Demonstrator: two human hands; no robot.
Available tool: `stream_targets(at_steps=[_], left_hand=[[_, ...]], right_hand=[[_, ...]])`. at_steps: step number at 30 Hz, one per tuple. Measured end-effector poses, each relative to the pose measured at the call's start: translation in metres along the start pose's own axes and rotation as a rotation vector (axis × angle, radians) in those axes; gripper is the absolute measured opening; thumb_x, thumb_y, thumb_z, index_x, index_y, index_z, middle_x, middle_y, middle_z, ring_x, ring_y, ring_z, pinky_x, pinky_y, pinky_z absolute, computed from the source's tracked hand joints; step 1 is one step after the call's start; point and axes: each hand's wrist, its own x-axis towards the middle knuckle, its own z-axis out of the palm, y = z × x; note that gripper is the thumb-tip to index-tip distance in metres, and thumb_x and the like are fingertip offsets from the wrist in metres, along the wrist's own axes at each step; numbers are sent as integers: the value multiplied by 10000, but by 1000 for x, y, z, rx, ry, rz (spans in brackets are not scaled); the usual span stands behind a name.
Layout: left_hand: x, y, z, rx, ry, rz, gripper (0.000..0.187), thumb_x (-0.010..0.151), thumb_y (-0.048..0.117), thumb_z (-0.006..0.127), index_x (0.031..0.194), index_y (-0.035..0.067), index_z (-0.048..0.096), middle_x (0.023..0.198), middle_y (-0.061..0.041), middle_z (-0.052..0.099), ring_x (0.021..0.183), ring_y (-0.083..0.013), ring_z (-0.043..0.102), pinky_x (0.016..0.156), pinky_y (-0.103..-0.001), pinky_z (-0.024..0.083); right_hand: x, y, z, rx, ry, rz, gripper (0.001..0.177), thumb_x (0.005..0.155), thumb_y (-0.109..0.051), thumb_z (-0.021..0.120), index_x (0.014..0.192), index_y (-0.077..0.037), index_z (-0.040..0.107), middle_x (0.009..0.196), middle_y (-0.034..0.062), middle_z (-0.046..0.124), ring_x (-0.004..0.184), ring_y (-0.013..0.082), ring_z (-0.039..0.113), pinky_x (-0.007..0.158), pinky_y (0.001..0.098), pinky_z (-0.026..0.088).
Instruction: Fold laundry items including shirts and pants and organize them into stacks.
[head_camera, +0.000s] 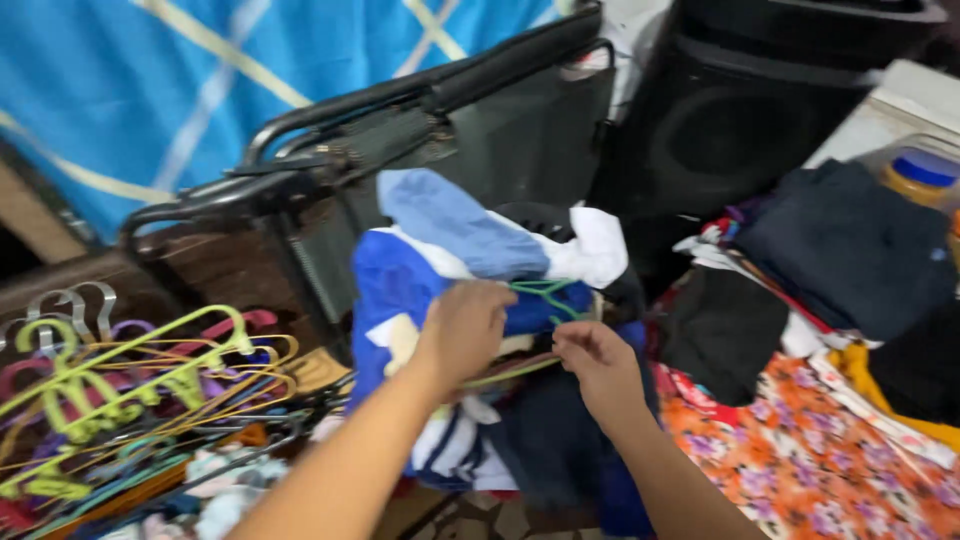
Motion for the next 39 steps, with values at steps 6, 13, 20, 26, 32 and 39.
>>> stream_targets(at_steps=[6,13,20,26,32,39], left_hand=[[90,-51,49,795,-162,-170,669,792,175,665,1457,159,593,1319,-125,643,1231,-365,556,1032,-709,346],[173,-29,104,364,-465,-355,271,853,335,784,983,100,815,994,-155,753,888,-334,704,730,-471,542],[178,195,114,-1434,-607,-419,237,1030,244,610,1181,63,634,1084,-86,753,921,-196,750,794,-377,626],[171,197,138,-1397,-445,-549,216,1038,194,565,1193,67,645,1069,-74,749,898,-171,754,785,-347,629],[117,209,244,-790,-316,-244,743,748,187,825,1387,13,490,1082,-187,664,927,-361,683,752,-445,571],[34,272,313,-466,-652,58,1014,584,232,927,1445,76,414,1309,-213,615,1200,-338,595,958,-434,493]], right_hand=[[-9,3,-89,73,-106,65,185,904,-86,686,1076,-25,720,899,15,742,780,96,638,688,241,502],[-2,5,-167,92,-150,186,224,936,-92,677,1142,-10,705,1003,88,737,852,139,661,721,276,522],[35,43,-214,84,-48,-32,583,912,-59,646,1469,-65,477,1399,143,604,1251,246,580,1020,347,468],[29,72,-352,409,172,-85,467,972,-126,617,1409,32,568,1292,117,670,1133,205,664,1025,367,517],[-50,-66,-369,275,263,258,448,884,-122,667,1321,-72,580,1043,49,666,922,183,653,805,361,555],[-87,-88,-382,265,349,174,272,933,-98,657,1201,-52,647,958,37,677,835,144,659,763,306,559]])
